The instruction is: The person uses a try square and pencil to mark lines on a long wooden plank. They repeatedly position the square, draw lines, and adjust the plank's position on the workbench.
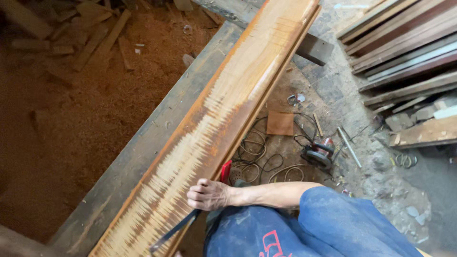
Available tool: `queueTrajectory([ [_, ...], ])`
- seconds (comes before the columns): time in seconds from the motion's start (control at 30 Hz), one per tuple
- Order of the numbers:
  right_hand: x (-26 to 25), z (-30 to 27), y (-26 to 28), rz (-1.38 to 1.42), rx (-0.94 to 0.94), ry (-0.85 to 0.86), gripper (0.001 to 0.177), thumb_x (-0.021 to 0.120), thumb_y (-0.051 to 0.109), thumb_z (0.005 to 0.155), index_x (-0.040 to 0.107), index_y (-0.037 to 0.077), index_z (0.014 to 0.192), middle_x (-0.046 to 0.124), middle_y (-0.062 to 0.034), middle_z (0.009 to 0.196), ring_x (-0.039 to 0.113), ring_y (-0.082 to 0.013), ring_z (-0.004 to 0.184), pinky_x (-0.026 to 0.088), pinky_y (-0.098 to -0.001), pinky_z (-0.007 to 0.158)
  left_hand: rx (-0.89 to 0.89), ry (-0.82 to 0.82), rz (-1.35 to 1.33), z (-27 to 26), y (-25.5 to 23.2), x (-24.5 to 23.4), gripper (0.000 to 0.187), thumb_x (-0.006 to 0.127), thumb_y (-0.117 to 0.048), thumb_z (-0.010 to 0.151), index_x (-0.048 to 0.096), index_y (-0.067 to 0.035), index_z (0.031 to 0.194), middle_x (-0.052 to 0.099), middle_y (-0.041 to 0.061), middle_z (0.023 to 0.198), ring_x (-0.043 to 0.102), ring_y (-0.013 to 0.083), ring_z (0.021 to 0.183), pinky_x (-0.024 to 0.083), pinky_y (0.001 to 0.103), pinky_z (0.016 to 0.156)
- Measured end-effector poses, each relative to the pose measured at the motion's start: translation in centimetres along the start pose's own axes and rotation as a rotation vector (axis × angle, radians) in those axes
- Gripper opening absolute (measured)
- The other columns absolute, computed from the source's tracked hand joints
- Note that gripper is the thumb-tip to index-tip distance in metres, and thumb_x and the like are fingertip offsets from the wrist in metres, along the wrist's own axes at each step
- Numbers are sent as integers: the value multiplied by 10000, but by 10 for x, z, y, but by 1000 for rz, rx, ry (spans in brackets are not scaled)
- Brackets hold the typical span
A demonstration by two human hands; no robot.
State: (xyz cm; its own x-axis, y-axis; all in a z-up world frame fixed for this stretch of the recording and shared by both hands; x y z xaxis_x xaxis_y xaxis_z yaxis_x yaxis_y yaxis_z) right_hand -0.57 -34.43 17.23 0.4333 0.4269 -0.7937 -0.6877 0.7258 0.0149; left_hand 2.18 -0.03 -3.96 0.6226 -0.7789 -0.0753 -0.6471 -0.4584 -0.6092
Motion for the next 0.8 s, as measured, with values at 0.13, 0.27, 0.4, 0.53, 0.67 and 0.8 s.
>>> queueTrajectory([
  [0.13,13,-35,-1,44,45,17,243,595,200,976,580,132,1209,561,-21,1295,530,-190,1266,400,-365,1056,-6,-2,71,-19,12,13,669,694,-502,829,623,-52,1321,628,133,1393,550,300,1327,435,444,1138],
  [0.27,15,-43,-4,110,94,47,276,595,203,922,587,136,1190,556,-19,1295,515,-183,1283,370,-368,1077,5,-3,114,-38,30,15,653,708,-480,829,633,-42,1308,634,142,1385,555,304,1324,439,443,1137],
  [0.4,12,-38,-10,412,238,224,316,612,160,861,555,68,1158,593,-107,1216,610,-276,1180,496,-424,1016,34,-20,138,-50,44,12,638,723,-459,828,644,-32,1295,640,151,1376,559,308,1321,443,442,1136],
  [0.53,15,-35,-29,715,617,474,340,597,151,907,514,4,1203,602,-206,1096,677,-380,911,575,-479,767,69,-53,154,-60,57,1,622,738,-437,827,654,-22,1282,646,159,1368,564,313,1317,447,441,1135],
  [0.67,-4,-46,-91,687,1025,178,301,598,258,996,564,-15,1117,654,-240,995,696,-377,837,572,-479,708,97,-80,181,-65,64,-5,606,752,-416,826,664,-12,1269,652,168,1360,568,317,1314,451,440,1134],
  [0.8,-13,-113,-158,575,1613,-11,378,598,362,978,621,-3,1074,695,-152,784,706,-320,715,574,-475,647,144,-130,205,-80,65,-4,590,767,-395,825,674,-2,1256,658,177,1351,573,321,1311,455,439,1133],
])
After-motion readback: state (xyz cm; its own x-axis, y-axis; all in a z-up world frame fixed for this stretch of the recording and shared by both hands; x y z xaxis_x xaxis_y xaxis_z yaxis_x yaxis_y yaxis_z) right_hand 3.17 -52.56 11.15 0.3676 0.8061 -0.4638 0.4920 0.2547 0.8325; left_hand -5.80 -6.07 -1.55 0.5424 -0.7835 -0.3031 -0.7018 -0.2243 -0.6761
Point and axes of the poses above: each hand's wrist, its own z-axis towards the middle knuckle, its own x-axis out of the palm, y = z × x, the point moved 7 cm from there along z, towards the middle knuckle
